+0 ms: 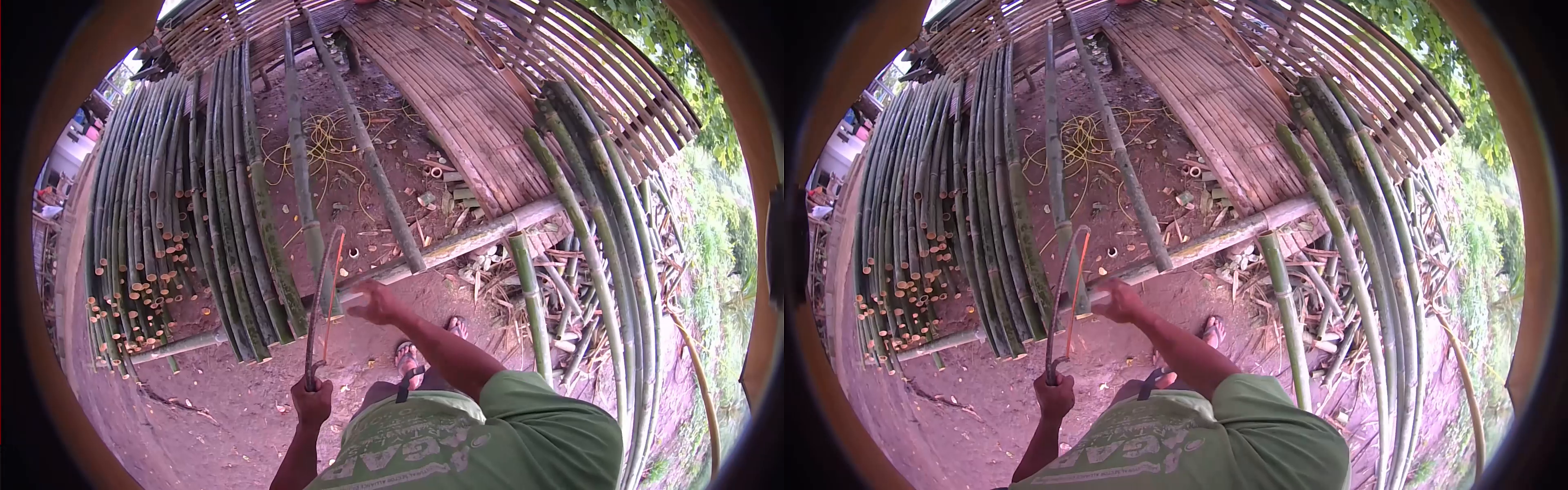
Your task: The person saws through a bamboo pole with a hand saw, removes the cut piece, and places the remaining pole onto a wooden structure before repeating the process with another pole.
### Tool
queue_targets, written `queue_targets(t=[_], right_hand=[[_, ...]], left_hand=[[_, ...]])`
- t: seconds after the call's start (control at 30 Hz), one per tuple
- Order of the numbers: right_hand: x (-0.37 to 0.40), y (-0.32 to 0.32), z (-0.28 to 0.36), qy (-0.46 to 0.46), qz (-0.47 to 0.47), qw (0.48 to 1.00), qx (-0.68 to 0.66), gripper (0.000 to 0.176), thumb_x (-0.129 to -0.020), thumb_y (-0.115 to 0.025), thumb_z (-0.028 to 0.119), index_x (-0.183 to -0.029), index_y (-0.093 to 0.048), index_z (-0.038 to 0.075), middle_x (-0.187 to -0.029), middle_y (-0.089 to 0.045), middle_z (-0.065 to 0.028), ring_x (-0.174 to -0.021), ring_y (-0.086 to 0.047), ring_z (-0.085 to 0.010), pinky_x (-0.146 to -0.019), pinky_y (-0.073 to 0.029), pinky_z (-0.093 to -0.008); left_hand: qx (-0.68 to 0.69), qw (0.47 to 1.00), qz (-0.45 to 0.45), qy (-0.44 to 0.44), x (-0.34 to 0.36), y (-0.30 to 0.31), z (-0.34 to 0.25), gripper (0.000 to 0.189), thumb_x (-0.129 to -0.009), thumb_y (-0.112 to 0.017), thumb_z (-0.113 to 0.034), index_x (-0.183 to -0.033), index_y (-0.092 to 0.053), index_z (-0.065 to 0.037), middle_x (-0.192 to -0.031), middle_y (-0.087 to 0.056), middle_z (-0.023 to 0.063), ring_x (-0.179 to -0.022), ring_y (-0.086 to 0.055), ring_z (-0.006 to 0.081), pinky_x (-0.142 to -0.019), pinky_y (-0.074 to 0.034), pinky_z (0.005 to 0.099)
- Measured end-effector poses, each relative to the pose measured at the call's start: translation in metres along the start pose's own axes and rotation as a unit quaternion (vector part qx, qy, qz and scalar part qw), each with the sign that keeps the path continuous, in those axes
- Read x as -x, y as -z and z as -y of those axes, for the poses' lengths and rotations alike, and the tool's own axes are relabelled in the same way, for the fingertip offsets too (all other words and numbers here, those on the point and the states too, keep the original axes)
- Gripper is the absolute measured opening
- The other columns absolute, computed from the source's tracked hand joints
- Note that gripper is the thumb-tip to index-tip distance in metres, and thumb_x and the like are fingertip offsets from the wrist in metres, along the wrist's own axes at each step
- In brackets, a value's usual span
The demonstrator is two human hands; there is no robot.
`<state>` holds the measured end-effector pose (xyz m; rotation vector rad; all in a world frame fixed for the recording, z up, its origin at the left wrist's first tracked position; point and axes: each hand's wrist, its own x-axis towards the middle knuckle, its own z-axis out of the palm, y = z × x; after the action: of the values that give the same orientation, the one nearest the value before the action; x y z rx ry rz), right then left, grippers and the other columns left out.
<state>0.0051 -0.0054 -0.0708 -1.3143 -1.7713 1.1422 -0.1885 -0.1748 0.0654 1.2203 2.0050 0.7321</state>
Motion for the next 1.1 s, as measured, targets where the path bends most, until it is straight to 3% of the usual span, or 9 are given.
queue_targets(t=[0.13,0.23,0.33,0.4,0.43,0.53,0.8,0.93,1.1], right_hand=[[0.124,0.092,-0.064,-0.200,-0.165,0.960,0.107,0.067,-0.065,-0.083,0.025,-0.123,-0.055,0.008,-0.125,-0.051,-0.0151,-0.114,-0.052,-0.0331,-0.095,-0.046,-0.0399],[0.236,0.167,-0.120,-0.390,-0.285,0.832,0.272,0.091,-0.055,-0.088,0.026,-0.132,-0.042,0.009,-0.127,-0.046,-0.0177,-0.118,-0.045,-0.0360,-0.102,-0.038,-0.0465],[0.306,0.209,-0.176,-0.564,-0.236,0.737,0.290,0.114,-0.050,-0.089,0.032,-0.144,-0.028,0.013,-0.141,-0.038,-0.0170,-0.130,-0.035,-0.0350,-0.109,-0.031,-0.0449],[0.330,0.209,-0.221,-0.605,-0.083,0.755,0.238,0.121,-0.048,-0.090,0.036,-0.148,-0.025,0.014,-0.146,-0.037,-0.0179,-0.133,-0.036,-0.0342,-0.110,-0.032,-0.0419],[0.334,0.210,-0.239,-0.595,0.015,0.778,0.200,0.122,-0.048,-0.091,0.039,-0.148,-0.026,0.013,-0.141,-0.044,-0.0200,-0.130,-0.045,-0.0320,-0.107,-0.037,-0.0389],[0.335,0.170,-0.296,-0.512,0.062,0.848,0.120,0.115,-0.047,-0.089,0.037,-0.145,-0.034,0.012,-0.130,-0.056,-0.0195,-0.120,-0.055,-0.0297,-0.102,-0.044,-0.0379],[0.264,0.132,-0.312,-0.577,0.106,0.798,0.140,0.093,-0.062,-0.084,0.037,-0.142,-0.040,0.016,-0.126,-0.060,-0.0126,-0.119,-0.056,-0.0300,-0.098,-0.046,-0.0422],[0.260,0.135,-0.366,-0.595,0.085,0.797,0.064,0.081,-0.066,-0.081,0.035,-0.137,-0.046,0.015,-0.122,-0.062,-0.0140,-0.114,-0.060,-0.0295,-0.096,-0.048,-0.0407],[0.254,0.118,-0.427,-0.593,0.101,0.793,0.098,0.081,-0.063,-0.082,0.035,-0.133,-0.050,0.011,-0.116,-0.064,-0.0174,-0.110,-0.061,-0.0304,-0.096,-0.048,-0.0397]], left_hand=[[-0.033,0.998,0.037,-0.037,-0.019,-0.008,0.001,0.027,-0.071,-0.065,-0.011,-0.058,-0.042,-0.005,-0.050,-0.041,-0.0009,-0.047,-0.037,0.0081,-0.045,-0.032,0.0299],[-0.023,0.997,0.072,0.000,-0.027,-0.026,0.002,0.025,-0.069,-0.065,-0.011,-0.058,-0.042,-0.005,-0.050,-0.041,0.0001,-0.047,-0.038,0.0088,-0.046,-0.033,0.0305],[-0.016,0.996,0.090,0.025,-0.040,-0.051,0.010,0.024,-0.070,-0.064,-0.010,-0.061,-0.043,-0.006,-0.050,-0.044,0.0012,-0.046,-0.042,0.0099,-0.044,-0.035,0.0300],[-0.046,0.993,0.105,0.011,-0.053,-0.064,0.005,0.022,-0.073,-0.063,-0.008,-0.065,-0.043,-0.009,-0.051,-0.047,0.0009,-0.042,-0.048,0.0097,-0.040,-0.038,0.0269],[-0.053,0.992,0.108,0.032,-0.058,-0.071,-0.007,0.022,-0.071,-0.065,-0.011,-0.064,-0.045,-0.006,-0.052,-0.047,0.0025,-0.046,-0.046,0.0106,-0.044,-0.038,0.0300],[-0.102,0.988,0.110,0.029,-0.080,-0.084,-0.026,0.024,-0.071,-0.067,-0.016,-0.064,-0.048,-0.004,-0.053,-0.048,0.0046,-0.050,-0.045,0.0118,-0.048,-0.038,0.0333],[-0.077,0.981,0.125,0.127,-0.070,-0.106,-0.071,0.027,-0.075,-0.068,-0.017,-0.066,-0.048,-0.002,-0.054,-0.048,0.0027,-0.049,-0.046,0.0116,-0.048,-0.039,0.0324],[-0.297,0.951,0.082,0.023,-0.067,-0.127,-0.035,0.025,-0.078,-0.068,-0.016,-0.071,-0.050,0.000,-0.055,-0.050,0.0089,-0.052,-0.053,0.0205,-0.050,-0.042,0.0375],[-0.503,0.842,0.138,-0.136,-0.089,-0.167,0.009,0.020,-0.078,-0.068,-0.013,-0.075,-0.053,-0.001,-0.070,-0.056,0.0157,-0.070,-0.057,0.0364,-0.063,-0.043,0.0482]])
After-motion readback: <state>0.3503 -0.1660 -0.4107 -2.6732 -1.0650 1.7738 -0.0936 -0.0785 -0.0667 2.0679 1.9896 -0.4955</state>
